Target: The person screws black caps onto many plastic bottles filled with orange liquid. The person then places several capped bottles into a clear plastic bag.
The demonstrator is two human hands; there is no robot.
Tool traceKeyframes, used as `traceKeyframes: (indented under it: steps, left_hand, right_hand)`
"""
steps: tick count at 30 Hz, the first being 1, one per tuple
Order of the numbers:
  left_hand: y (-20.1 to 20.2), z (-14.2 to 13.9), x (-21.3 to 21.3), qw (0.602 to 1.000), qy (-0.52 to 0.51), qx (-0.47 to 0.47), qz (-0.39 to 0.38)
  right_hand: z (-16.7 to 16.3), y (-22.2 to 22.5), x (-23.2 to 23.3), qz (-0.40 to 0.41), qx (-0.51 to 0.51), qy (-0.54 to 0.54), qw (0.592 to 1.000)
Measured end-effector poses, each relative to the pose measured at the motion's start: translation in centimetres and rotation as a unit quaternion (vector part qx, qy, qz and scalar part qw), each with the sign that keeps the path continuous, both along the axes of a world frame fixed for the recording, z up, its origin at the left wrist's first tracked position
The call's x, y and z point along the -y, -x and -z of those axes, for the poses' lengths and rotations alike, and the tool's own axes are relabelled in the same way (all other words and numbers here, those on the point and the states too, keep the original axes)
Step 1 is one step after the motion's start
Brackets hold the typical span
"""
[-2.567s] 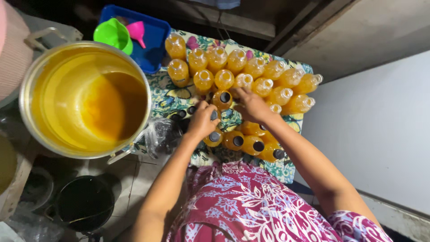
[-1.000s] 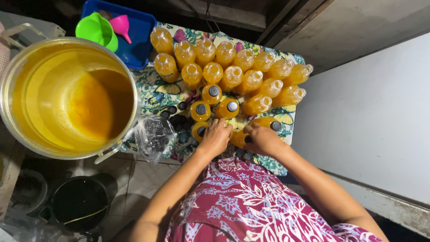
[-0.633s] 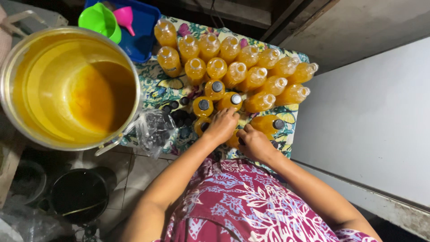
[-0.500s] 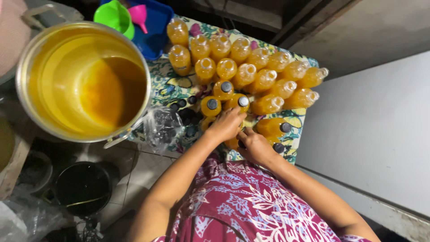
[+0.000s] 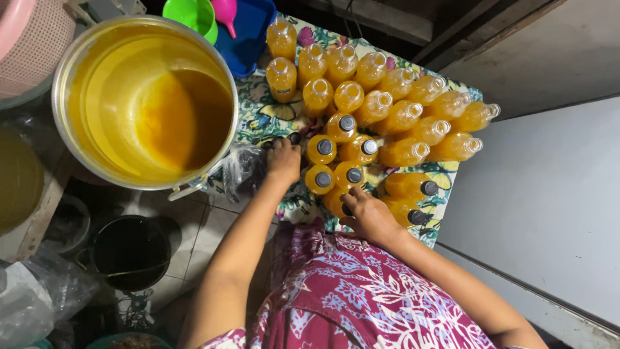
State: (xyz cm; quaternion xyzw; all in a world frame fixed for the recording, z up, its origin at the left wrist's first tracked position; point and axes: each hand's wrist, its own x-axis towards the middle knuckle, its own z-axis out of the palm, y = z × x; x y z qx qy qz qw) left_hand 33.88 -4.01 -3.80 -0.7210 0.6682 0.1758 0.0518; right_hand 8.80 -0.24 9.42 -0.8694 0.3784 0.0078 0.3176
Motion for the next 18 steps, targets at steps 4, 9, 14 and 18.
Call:
traceKeyframes:
  steps: [4,9,14,18]
  left_hand:
    - [1.5,2.9,-0.7,0.997,-0.001,0.076,0.011]
    - [0.1,4.2,-1.4,0.998,0.015,-0.064,0.018]
    - [-0.5,3.0,-0.3,0.985,0.031,-0.155,-0.065]
    - [-1.1,1.5,0.4,0.982,0.065,-0.171,-0.051]
  right_hand:
    - [-2.2,0.7,0.1,0.052,0.035,0.038,0.997]
    - [-3.3,4.3,-0.7,0.153,0.023,0.067,0.986]
    - [-2.4,8.9,-1.5,0.206,-0.061,0.132,0.968]
    - [-0.4,10.7,-1.9,0.240,-0.081,0.096,0.963]
